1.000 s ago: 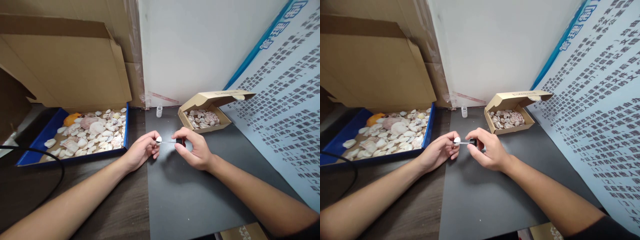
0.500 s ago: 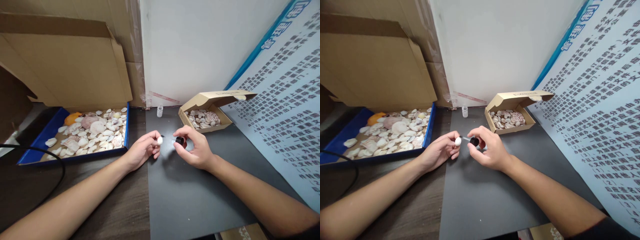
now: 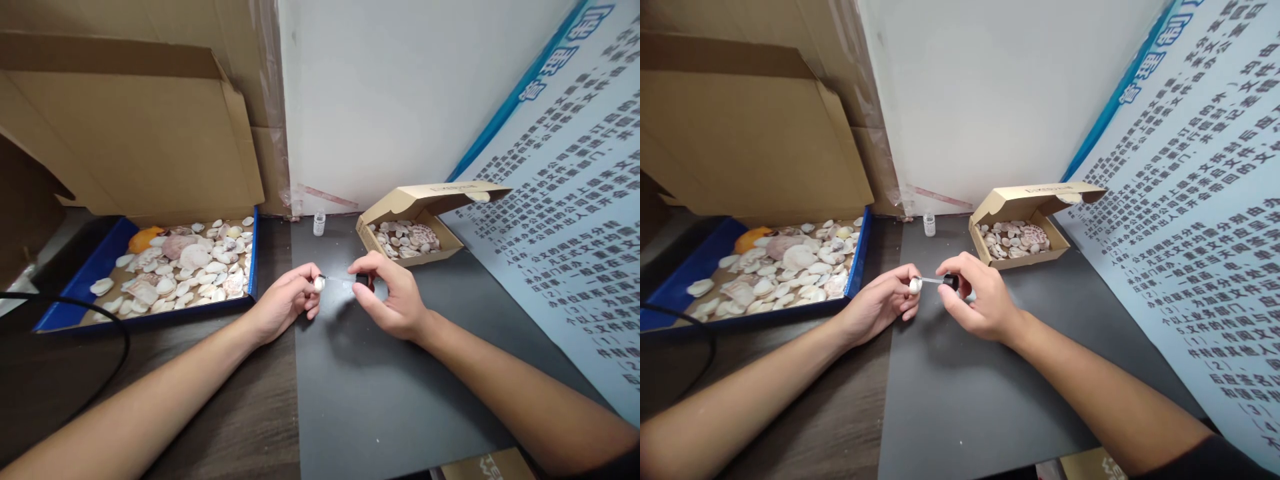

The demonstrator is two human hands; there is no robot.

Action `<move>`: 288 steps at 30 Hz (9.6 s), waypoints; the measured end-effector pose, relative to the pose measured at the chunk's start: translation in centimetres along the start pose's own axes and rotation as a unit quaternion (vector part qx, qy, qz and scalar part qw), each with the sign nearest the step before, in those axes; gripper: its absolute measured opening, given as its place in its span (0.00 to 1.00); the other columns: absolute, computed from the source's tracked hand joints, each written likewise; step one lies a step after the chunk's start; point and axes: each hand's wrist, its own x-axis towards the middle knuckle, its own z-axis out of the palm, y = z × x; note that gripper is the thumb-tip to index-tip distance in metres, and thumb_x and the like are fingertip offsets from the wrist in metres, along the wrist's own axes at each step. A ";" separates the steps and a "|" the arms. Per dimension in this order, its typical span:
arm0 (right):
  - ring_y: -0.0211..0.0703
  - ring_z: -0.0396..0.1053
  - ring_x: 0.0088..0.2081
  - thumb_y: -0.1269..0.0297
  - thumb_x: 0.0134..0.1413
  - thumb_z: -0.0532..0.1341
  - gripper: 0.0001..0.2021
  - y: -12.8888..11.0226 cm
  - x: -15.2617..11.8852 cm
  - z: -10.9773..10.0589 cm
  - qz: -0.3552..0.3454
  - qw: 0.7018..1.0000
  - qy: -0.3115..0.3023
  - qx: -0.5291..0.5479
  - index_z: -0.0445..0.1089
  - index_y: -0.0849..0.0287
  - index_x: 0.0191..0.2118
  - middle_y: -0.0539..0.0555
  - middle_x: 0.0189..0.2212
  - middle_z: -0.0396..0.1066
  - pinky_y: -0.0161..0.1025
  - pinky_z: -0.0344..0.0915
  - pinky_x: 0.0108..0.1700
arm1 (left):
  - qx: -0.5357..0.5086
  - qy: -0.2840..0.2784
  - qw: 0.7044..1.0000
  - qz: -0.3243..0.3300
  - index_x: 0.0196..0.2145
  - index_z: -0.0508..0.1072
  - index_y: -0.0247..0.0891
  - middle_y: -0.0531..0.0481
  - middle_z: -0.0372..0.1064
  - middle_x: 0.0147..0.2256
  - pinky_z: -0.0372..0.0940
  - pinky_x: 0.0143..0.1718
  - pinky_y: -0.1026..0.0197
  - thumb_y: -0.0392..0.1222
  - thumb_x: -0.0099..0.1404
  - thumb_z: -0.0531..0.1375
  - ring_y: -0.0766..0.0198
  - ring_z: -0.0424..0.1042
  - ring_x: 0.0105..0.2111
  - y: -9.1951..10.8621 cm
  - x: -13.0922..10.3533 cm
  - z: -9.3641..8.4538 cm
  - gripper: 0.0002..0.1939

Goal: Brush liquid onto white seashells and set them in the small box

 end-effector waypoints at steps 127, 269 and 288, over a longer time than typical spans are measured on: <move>0.36 0.61 0.25 0.70 0.58 0.58 0.03 0.1 0.0 0.0 0.006 0.999 -0.034 -0.002 0.68 0.57 0.37 0.49 0.28 0.66 0.35 0.62 0.27 | 0.010 -0.009 1.000 0.001 0.28 0.64 0.37 0.57 0.53 0.21 0.58 0.24 0.66 0.35 0.57 0.59 0.71 0.54 0.21 -0.2 0.0 -0.3 0.05; 0.36 0.61 0.27 0.70 0.59 0.58 0.07 0.1 -0.1 0.0 0.008 1.000 -0.028 -0.005 0.65 0.56 0.43 0.49 0.31 0.64 0.35 0.62 0.29 | -0.004 0.016 1.000 0.007 0.30 0.66 0.36 0.58 0.55 0.20 0.59 0.21 0.67 0.36 0.58 0.61 0.72 0.55 0.19 0.0 0.1 0.0 0.05; 0.37 0.61 0.27 0.70 0.61 0.56 0.07 0.1 -0.1 0.1 -0.003 1.000 -0.007 0.004 0.65 0.55 0.44 0.49 0.30 0.64 0.36 0.63 0.29 | -0.012 0.022 1.000 0.006 0.30 0.66 0.36 0.57 0.56 0.20 0.59 0.21 0.67 0.36 0.58 0.60 0.72 0.56 0.19 0.1 0.1 0.1 0.05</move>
